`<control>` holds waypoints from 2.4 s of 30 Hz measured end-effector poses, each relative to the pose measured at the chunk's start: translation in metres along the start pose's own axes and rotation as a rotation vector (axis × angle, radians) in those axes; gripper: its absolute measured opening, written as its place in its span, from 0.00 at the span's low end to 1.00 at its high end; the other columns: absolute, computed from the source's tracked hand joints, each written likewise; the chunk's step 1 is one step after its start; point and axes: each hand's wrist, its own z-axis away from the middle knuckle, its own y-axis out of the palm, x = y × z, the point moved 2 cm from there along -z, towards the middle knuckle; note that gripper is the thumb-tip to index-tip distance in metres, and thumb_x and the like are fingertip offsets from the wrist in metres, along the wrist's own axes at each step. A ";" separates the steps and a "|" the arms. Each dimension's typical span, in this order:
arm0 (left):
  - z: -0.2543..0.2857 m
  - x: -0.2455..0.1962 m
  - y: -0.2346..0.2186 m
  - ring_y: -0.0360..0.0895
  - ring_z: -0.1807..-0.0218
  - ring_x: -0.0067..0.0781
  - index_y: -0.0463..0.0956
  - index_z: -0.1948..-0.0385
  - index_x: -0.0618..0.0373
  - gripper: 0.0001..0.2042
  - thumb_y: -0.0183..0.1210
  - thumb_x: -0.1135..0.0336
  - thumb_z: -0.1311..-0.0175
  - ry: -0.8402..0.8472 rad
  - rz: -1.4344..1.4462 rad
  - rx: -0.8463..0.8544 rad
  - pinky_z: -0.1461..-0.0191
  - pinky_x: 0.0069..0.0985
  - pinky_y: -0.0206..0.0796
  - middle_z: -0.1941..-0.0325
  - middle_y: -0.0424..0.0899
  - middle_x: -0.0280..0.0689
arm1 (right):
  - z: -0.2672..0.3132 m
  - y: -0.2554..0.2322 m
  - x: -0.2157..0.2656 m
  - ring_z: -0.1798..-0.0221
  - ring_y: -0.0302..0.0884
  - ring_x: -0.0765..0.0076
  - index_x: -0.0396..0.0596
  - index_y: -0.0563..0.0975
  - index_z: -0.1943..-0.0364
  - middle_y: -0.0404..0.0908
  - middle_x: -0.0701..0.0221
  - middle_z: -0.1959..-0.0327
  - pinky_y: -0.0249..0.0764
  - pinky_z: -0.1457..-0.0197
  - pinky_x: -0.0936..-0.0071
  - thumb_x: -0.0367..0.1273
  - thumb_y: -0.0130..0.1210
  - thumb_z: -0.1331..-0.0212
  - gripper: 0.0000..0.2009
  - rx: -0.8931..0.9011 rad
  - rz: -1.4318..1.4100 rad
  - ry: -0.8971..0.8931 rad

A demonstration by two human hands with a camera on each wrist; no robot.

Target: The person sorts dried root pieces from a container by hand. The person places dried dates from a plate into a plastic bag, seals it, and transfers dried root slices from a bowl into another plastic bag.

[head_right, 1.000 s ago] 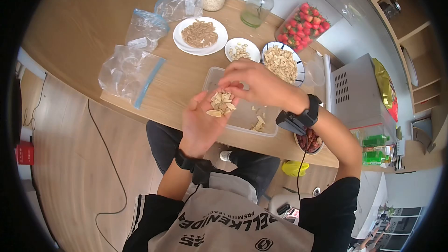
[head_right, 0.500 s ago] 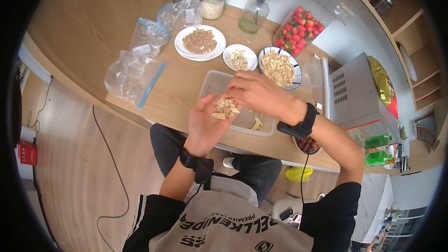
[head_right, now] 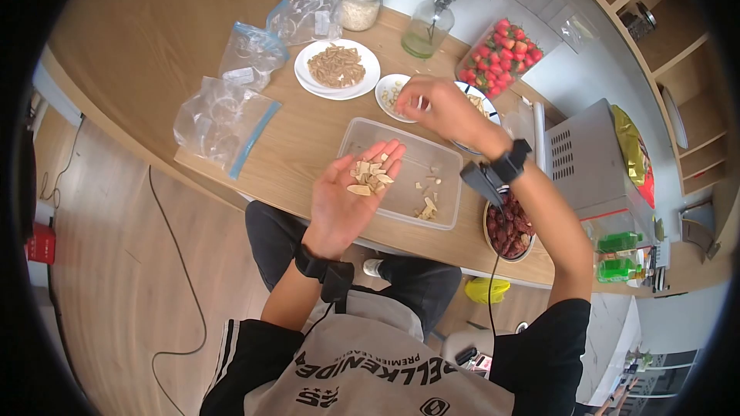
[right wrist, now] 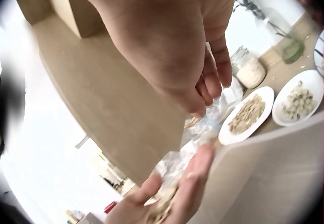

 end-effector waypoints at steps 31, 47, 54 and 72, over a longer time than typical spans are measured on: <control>0.021 0.016 -0.005 0.75 0.38 0.35 0.72 0.39 0.67 0.25 0.48 0.53 0.23 -0.015 -0.020 -0.038 0.30 0.34 0.64 0.41 0.80 0.40 | 0.057 0.028 0.080 0.51 0.80 0.59 0.44 0.84 0.58 0.81 0.70 0.56 0.78 0.48 0.62 0.28 0.66 0.42 0.09 0.070 0.141 -0.320; 0.021 0.020 -0.008 0.74 0.33 0.41 0.75 0.43 0.69 0.23 0.44 0.55 0.20 -0.065 -0.051 0.074 0.26 0.38 0.62 0.40 0.81 0.45 | 0.061 0.030 0.077 0.57 0.79 0.60 0.47 0.84 0.55 0.79 0.68 0.60 0.79 0.59 0.65 0.28 0.68 0.42 0.11 0.035 0.086 -0.321; 0.019 0.018 -0.017 0.75 0.35 0.41 0.76 0.44 0.66 0.20 0.46 0.57 0.21 -0.081 -0.027 0.057 0.27 0.37 0.63 0.41 0.81 0.44 | 0.057 0.029 0.077 0.56 0.79 0.61 0.47 0.83 0.56 0.78 0.69 0.58 0.80 0.60 0.68 0.26 0.67 0.42 0.10 0.121 0.027 -0.239; 0.022 0.019 0.005 0.70 0.27 0.43 0.66 0.34 0.75 0.27 0.41 0.57 0.20 -0.024 -0.150 -0.015 0.20 0.40 0.58 0.31 0.74 0.53 | 0.056 0.016 0.074 0.54 0.78 0.58 0.44 0.84 0.61 0.80 0.67 0.61 0.76 0.52 0.64 0.24 0.66 0.44 0.07 0.115 0.020 -0.119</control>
